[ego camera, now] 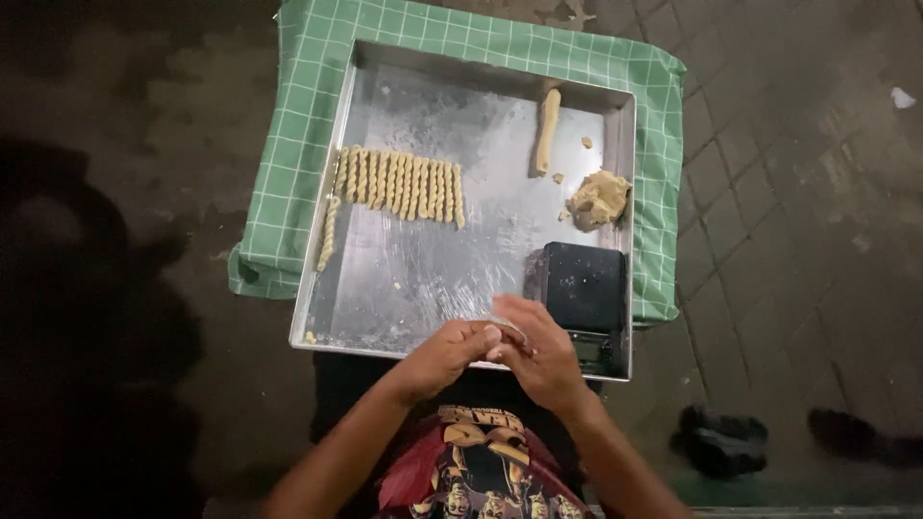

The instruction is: Weighing dough portions on a digital scale, rolling them into long thin strips, and twisting them into decorative shapes on a metal tray.

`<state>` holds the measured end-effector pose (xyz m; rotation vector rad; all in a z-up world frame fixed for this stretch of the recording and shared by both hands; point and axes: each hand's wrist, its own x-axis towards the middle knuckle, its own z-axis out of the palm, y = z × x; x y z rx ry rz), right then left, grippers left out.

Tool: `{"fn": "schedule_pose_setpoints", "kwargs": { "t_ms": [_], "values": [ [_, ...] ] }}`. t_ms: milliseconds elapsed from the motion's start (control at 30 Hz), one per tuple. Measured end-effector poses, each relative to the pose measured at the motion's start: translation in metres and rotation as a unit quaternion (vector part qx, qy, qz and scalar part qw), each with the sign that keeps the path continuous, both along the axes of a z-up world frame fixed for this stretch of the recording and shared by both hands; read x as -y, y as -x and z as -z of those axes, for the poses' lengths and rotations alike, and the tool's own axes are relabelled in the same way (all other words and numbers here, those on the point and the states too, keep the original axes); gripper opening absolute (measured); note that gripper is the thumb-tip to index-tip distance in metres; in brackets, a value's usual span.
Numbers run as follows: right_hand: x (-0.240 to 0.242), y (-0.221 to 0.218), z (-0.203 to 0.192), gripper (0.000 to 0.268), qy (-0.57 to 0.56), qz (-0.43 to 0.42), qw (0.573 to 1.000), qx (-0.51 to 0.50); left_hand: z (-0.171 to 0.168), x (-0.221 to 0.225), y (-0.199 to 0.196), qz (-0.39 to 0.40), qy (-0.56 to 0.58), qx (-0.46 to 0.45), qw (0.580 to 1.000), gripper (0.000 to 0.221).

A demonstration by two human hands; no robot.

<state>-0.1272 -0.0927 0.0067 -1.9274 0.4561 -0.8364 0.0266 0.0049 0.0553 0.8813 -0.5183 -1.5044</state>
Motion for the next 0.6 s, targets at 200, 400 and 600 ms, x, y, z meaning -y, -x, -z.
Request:
{"fn": "schedule_pose_setpoints", "kwargs": {
  "t_ms": [200,400,600],
  "values": [
    [0.008,0.002,0.016,0.014,-0.219,-0.022,0.975,0.04,0.062,-0.005,0.015,0.01,0.005,-0.065,0.998,0.033],
    [-0.002,-0.001,0.029,0.022,-0.004,0.053,0.998,-0.029,0.072,0.006,0.025,-0.106,-0.079,-0.096,0.987,0.03],
    [0.006,0.002,0.043,0.017,0.279,0.071,0.958,-0.006,0.071,0.008,0.027,-0.095,-0.061,-0.099,0.989,0.03]
  ]
}}
